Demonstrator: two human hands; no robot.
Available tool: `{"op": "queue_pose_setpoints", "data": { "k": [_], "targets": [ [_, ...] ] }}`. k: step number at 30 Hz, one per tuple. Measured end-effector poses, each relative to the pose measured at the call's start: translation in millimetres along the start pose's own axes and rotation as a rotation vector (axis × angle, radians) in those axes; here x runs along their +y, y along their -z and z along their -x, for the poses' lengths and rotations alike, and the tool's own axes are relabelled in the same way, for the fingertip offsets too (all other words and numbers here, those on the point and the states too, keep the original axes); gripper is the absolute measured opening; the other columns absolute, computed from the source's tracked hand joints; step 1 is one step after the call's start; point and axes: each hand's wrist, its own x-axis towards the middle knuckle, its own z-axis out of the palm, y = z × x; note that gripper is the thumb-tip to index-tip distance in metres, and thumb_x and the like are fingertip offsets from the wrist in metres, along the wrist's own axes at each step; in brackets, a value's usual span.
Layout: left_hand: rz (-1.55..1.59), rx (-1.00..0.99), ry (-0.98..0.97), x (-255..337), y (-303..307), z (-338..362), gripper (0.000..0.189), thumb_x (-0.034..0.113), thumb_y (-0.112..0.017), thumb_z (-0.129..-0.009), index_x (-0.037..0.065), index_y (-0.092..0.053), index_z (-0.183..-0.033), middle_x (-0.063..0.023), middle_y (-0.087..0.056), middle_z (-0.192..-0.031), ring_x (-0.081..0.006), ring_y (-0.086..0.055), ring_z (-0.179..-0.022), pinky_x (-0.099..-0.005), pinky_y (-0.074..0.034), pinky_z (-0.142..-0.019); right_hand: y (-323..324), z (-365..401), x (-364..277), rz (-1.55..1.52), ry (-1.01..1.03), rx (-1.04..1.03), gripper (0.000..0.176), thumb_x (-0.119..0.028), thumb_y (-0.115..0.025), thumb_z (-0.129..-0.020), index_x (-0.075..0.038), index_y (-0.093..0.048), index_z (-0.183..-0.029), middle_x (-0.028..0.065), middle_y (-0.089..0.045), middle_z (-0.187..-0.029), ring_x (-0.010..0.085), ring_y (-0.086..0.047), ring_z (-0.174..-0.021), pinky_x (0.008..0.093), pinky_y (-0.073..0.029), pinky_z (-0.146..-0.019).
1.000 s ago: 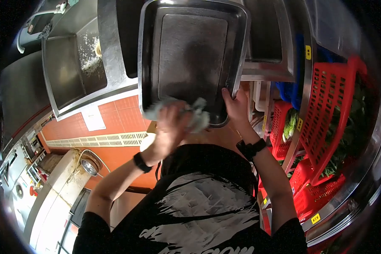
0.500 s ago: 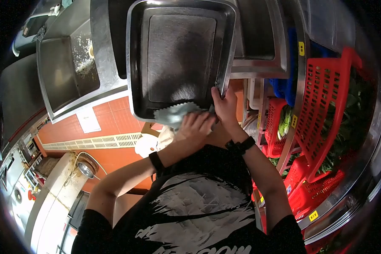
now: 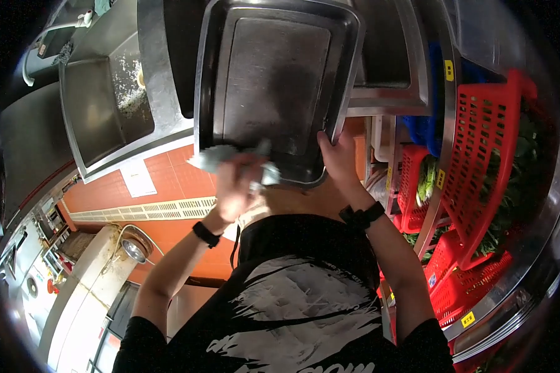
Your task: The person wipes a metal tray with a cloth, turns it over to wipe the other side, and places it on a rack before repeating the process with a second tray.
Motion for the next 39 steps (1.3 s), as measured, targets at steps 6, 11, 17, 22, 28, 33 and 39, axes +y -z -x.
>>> {"op": "queue_pose_setpoints", "data": {
  "k": [6, 11, 17, 22, 28, 33, 39],
  "targets": [
    [-0.208, 0.108, 0.259, -39, 39, 13, 0.057, 0.001, -0.070, -0.069, 0.009, -0.050, -0.121, -0.0146, -0.042, -0.108, -0.0301, -0.048, -0.100, -0.0354, -0.047, -0.080, 5, -4, 2, 0.131, 0.096, -0.008, 0.027, -0.007, -0.055, -0.084, 0.005, -0.051, -0.108, 0.0113, -0.063, -0.089, 0.0190, -0.059, -0.080, 0.0306, -0.045, -0.073],
    [-0.191, 0.088, 0.230, -43, 38, 2, 0.056, -0.001, -0.069, -0.068, 0.009, -0.051, -0.120, -0.0140, -0.046, -0.105, -0.0296, -0.048, -0.100, -0.0362, -0.047, -0.080, 16, -18, -2, 0.259, 0.074, -0.071, 0.028, -0.008, -0.056, -0.084, 0.005, -0.051, -0.109, 0.0148, -0.063, -0.087, 0.0216, -0.060, -0.079, 0.0326, -0.045, -0.073],
    [-0.190, 0.328, 0.281, -68, 51, -58, 0.047, -0.002, -0.061, -0.071, 0.006, -0.052, -0.116, -0.0170, -0.047, -0.106, -0.0324, -0.050, -0.095, -0.0383, -0.045, -0.080, 26, -31, -16, 0.382, 0.085, -0.213, 0.029, -0.012, -0.058, -0.084, 0.004, -0.051, -0.108, 0.0171, -0.062, -0.083, 0.0271, -0.061, -0.077, 0.0357, -0.046, -0.070],
    [-0.189, 0.559, 0.353, -98, 77, -125, 0.034, 0.003, -0.055, -0.077, 0.009, -0.057, -0.111, -0.0180, -0.048, -0.105, -0.0337, -0.050, -0.092, -0.0388, -0.041, -0.084, 34, -23, -18, 0.599, 0.031, -0.272, 0.030, -0.012, -0.057, -0.084, 0.003, -0.050, -0.108, 0.0174, -0.059, -0.081, 0.0263, -0.060, -0.074, 0.0350, -0.046, -0.067],
    [-0.245, 0.515, 0.388, -88, 70, -170, 0.022, 0.009, -0.060, -0.078, 0.012, -0.063, -0.100, -0.0137, -0.054, -0.096, -0.0320, -0.054, -0.092, -0.0386, -0.044, -0.081, 28, -15, -10, 0.438, 0.021, -0.245, 0.035, -0.011, -0.057, -0.085, 0.003, -0.044, -0.114, 0.0181, -0.057, -0.081, 0.0321, -0.058, -0.075, 0.0367, -0.045, -0.067],
    [-0.210, 0.516, 0.325, -60, 17, -228, 0.024, 0.011, -0.065, -0.072, 0.014, -0.063, -0.095, -0.0159, -0.053, -0.095, -0.0349, -0.053, -0.092, -0.0409, -0.044, -0.081, 29, -21, -19, 0.488, 0.095, -0.308, 0.034, -0.011, -0.056, -0.084, 0.003, -0.043, -0.112, 0.0228, -0.057, -0.085, 0.0376, -0.057, -0.079, 0.0411, -0.045, -0.068],
    [-0.299, 0.207, 0.244, 12, -23, -273, 0.023, 0.015, -0.060, -0.072, 0.003, -0.058, -0.092, -0.0155, -0.049, -0.097, -0.0317, -0.048, -0.093, -0.0406, -0.042, -0.080, 25, -27, -15, 0.678, 0.419, -0.236, 0.039, -0.014, -0.057, -0.084, 0.004, -0.041, -0.115, 0.0267, -0.055, -0.085, 0.0406, -0.056, -0.080, 0.0463, -0.046, -0.065]
  ]
}}
